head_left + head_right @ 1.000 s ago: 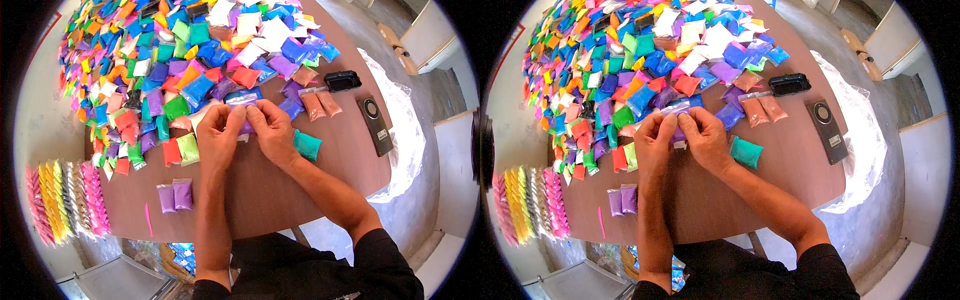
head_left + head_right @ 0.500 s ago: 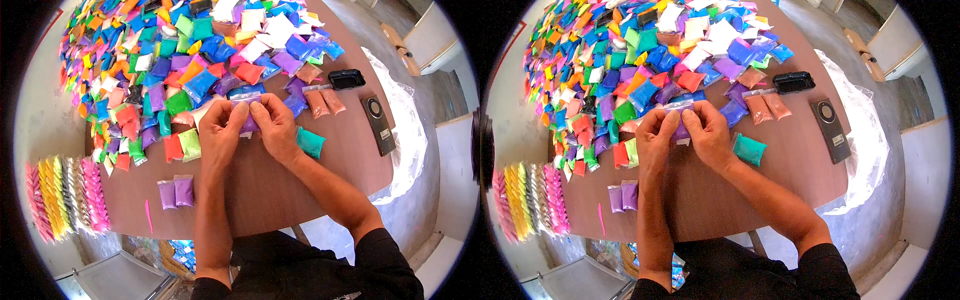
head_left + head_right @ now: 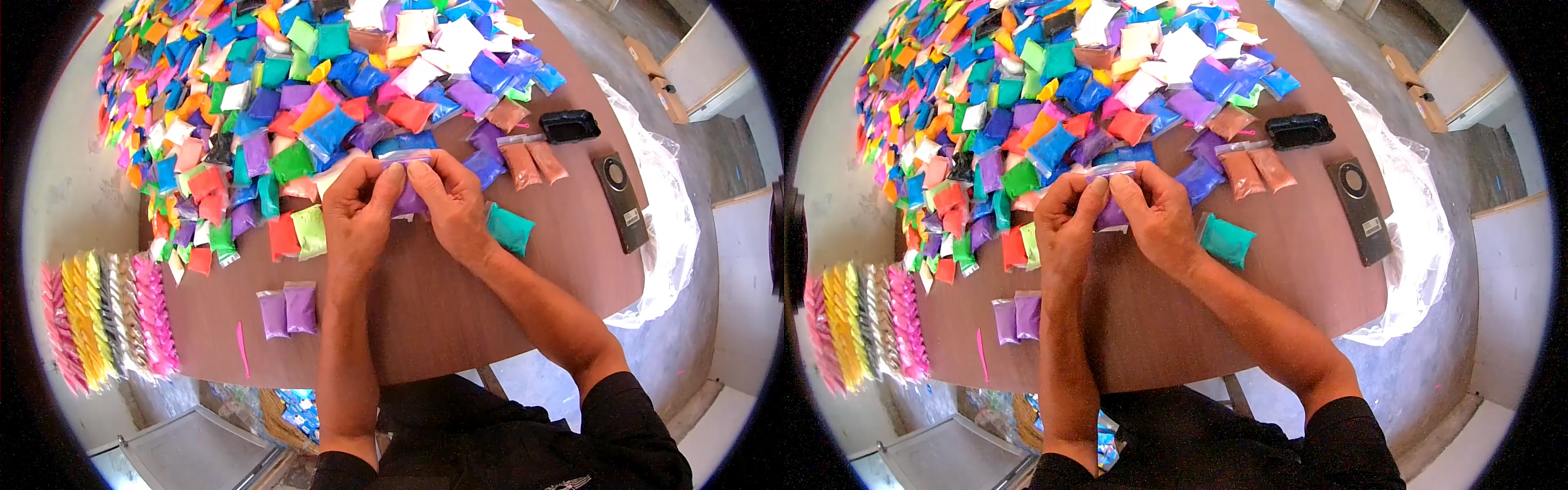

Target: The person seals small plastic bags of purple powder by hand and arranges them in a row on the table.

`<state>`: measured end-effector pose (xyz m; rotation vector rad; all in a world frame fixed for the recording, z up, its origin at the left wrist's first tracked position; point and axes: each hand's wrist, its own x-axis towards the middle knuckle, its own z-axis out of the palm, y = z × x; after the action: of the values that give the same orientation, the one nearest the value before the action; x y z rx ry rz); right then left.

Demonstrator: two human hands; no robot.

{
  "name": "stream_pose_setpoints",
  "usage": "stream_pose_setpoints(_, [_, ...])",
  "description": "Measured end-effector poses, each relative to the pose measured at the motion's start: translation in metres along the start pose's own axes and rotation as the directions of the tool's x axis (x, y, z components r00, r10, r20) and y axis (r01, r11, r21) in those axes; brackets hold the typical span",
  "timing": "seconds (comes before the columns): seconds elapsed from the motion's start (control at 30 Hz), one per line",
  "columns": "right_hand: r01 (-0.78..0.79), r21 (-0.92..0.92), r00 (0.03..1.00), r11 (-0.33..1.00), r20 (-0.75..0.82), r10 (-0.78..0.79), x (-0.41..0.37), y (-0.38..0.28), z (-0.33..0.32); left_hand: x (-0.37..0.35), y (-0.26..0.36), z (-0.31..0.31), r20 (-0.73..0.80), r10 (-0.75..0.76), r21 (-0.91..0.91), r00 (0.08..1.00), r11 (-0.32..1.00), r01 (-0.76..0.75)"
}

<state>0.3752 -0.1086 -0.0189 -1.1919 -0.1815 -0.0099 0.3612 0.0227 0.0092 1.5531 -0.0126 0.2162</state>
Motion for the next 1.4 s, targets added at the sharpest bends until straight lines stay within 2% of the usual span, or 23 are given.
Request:
stream_pose_setpoints(0.07, [0.044,-0.011,0.999,0.999,-0.006,-0.044,0.001,0.005,-0.001,0.0,-0.001,0.001,0.014,0.027,0.016,1.0,0.999,-0.028])
stream_pose_setpoints(0.27, [0.09,-0.085,0.995,0.992,-0.026,-0.092,0.001,0.004,-0.003,-0.001,0.003,0.006,-0.051,-0.066,0.064,0.996,0.996,0.069])
stream_pose_setpoints(0.37, [0.035,-0.107,0.999,0.994,0.005,-0.035,0.0,-0.002,-0.004,0.001,0.004,0.008,-0.1,-0.095,0.061,0.99,0.993,0.102])
stream_pose_setpoints(0.47, [0.078,-0.157,0.997,0.985,-0.007,-0.08,0.0,0.003,-0.003,0.001,0.001,0.008,-0.129,-0.053,0.016,0.99,0.998,0.056])
stream_pose_setpoints(0.57, [0.093,-0.134,0.995,0.987,-0.028,-0.098,-0.001,0.004,0.0,0.002,-0.006,0.004,-0.077,0.133,0.104,0.988,0.987,-0.124])
stream_pose_setpoints(0.73, [-0.013,-0.033,1.0,0.999,0.013,0.013,-0.005,-0.009,0.002,0.0,0.0,0.007,-0.122,0.199,0.146,0.972,0.973,-0.181])
stream_pose_setpoints(0.8, [-0.073,-0.01,0.997,0.997,-0.001,0.073,-0.005,-0.008,0.0,-0.002,0.007,0.008,-0.121,0.135,0.117,0.983,0.986,-0.121])
stream_pose_setpoints(0.87, [-0.035,-0.037,0.999,0.999,-0.007,0.035,-0.003,-0.006,-0.001,0.0,0.005,0.009,-0.136,0.087,0.091,0.987,0.993,-0.075])
stream_pose_setpoints(0.93, [0.117,-0.112,0.991,0.987,-0.045,-0.123,0.001,-0.001,-0.002,0.001,0.0,0.009,-0.048,0.04,0.062,0.998,0.997,-0.037])
stream_pose_setpoints(0.97, [0.126,-0.086,0.989,0.988,-0.061,-0.132,0.0,-0.002,-0.002,0.001,-0.003,0.009,-0.004,0.027,0.046,1.0,0.999,-0.027])
stream_pose_setpoints(1.0, [0.123,-0.081,0.99,0.989,-0.054,-0.128,0.0,-0.002,-0.003,0.0,-0.002,0.007,-0.012,0.027,0.05,1.0,0.998,-0.026])
stream_pose_setpoints(1.07, [0.055,0.027,0.997,0.998,-0.053,-0.054,0.0,-0.002,-0.005,0.0,0.001,0.005,0.046,-0.087,-0.01,0.995,0.996,0.088])
stream_pose_setpoints(1.13, [0.022,0.007,0.997,1.0,-0.071,-0.021,-0.002,-0.003,-0.002,0.001,0.0,0.004,0.029,-0.054,-0.023,0.998,0.998,0.054])
stream_pose_setpoints(1.2, [-0.112,0.064,0.992,0.992,-0.057,0.116,-0.004,-0.006,-0.001,0.002,-0.005,0.002,0.026,0.024,-0.019,0.999,1.0,-0.023])
stream_pose_setpoints(1.4, [-0.13,0.055,0.992,0.99,0.0,0.13,-0.005,-0.01,0.005,0.002,-0.006,0.0,-0.005,0.09,0.074,0.996,0.993,-0.089])
